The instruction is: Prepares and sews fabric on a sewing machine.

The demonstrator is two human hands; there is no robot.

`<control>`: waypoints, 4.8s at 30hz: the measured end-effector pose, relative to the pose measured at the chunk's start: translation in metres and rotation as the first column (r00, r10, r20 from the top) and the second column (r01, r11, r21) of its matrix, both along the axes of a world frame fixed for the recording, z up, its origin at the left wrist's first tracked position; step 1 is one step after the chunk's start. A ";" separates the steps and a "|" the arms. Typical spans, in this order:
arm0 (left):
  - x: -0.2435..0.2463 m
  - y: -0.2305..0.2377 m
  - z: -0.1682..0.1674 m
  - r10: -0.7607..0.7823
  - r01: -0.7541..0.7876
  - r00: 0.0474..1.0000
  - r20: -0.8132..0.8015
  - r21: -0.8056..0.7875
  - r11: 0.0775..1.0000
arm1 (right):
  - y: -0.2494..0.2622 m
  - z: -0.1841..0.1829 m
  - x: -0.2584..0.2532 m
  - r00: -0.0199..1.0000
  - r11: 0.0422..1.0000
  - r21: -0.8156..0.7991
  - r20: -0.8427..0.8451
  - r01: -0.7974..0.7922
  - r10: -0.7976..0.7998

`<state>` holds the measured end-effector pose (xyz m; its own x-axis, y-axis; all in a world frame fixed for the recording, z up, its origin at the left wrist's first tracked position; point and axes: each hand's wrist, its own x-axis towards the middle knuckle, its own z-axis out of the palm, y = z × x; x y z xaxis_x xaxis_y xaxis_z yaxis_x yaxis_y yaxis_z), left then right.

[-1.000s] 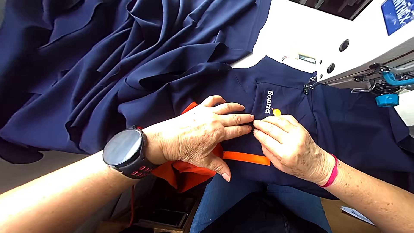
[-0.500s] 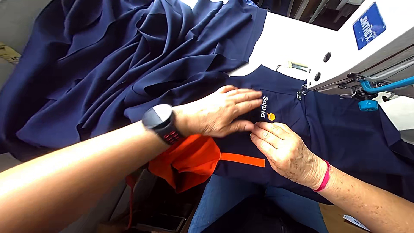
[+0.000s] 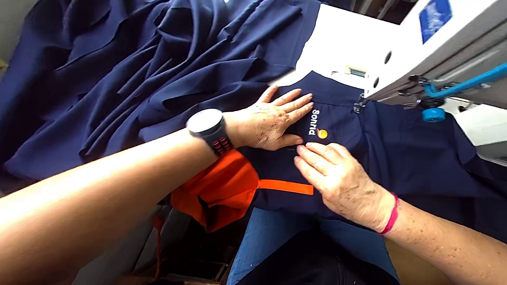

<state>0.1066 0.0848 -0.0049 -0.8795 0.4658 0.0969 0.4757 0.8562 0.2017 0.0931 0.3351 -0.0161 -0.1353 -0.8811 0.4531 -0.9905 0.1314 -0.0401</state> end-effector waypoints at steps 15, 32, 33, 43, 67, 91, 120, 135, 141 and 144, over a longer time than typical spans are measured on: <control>0.007 0.080 -0.029 0.121 -0.125 0.969 -0.214 -0.008 0.992 | 0.093 0.038 -0.061 0.922 0.935 -0.145 0.271 0.323 -0.276; 0.007 0.078 -0.025 -0.017 0.001 0.982 -0.189 -0.084 0.996 | 0.113 0.025 -0.089 0.985 0.971 -0.169 0.068 0.171 -0.161; 0.007 0.078 -0.025 -0.023 0.009 0.982 -0.187 -0.078 0.997 | 0.099 0.018 -0.083 0.979 0.970 -0.152 0.109 0.189 -0.173; 0.005 0.074 -0.025 -0.062 0.056 0.983 -0.170 -0.040 0.998 | 0.099 0.009 -0.104 0.992 0.977 -0.191 0.108 0.089 -0.069; 0.007 0.072 -0.026 -0.113 0.113 0.982 -0.153 -0.009 0.994 | 0.133 0.027 -0.039 0.970 0.969 -0.087 0.060 -0.231 0.236; 0.008 0.067 -0.024 -0.213 0.219 0.964 -0.156 0.022 0.975 | 0.100 -0.013 -0.063 0.995 0.983 -0.156 0.031 -0.094 0.100; 0.061 0.018 -0.001 -0.106 0.105 0.994 -0.021 -0.031 0.994 | 0.105 -0.006 -0.089 0.979 0.984 0.024 0.111 -0.174 0.171; 0.063 0.010 -0.007 -0.134 0.136 0.981 -0.137 0.007 0.991 | 0.095 0.006 -0.082 0.945 0.956 -0.027 0.143 -0.292 0.293; 0.059 0.017 -0.009 -0.167 0.171 0.977 -0.136 0.017 0.985 | 0.096 0.004 -0.078 0.957 0.966 -0.046 0.134 -0.255 0.259; 0.061 0.016 -0.010 -0.163 0.166 0.977 -0.138 0.011 0.986 | 0.092 0.004 -0.080 0.961 0.970 -0.063 0.139 -0.234 0.240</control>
<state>0.1674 0.1007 -0.0145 -0.7687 0.5997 0.2224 0.6342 0.7598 0.1434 0.0130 0.4274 -0.0121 0.0082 -0.8748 0.4843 -0.9763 -0.1118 -0.1854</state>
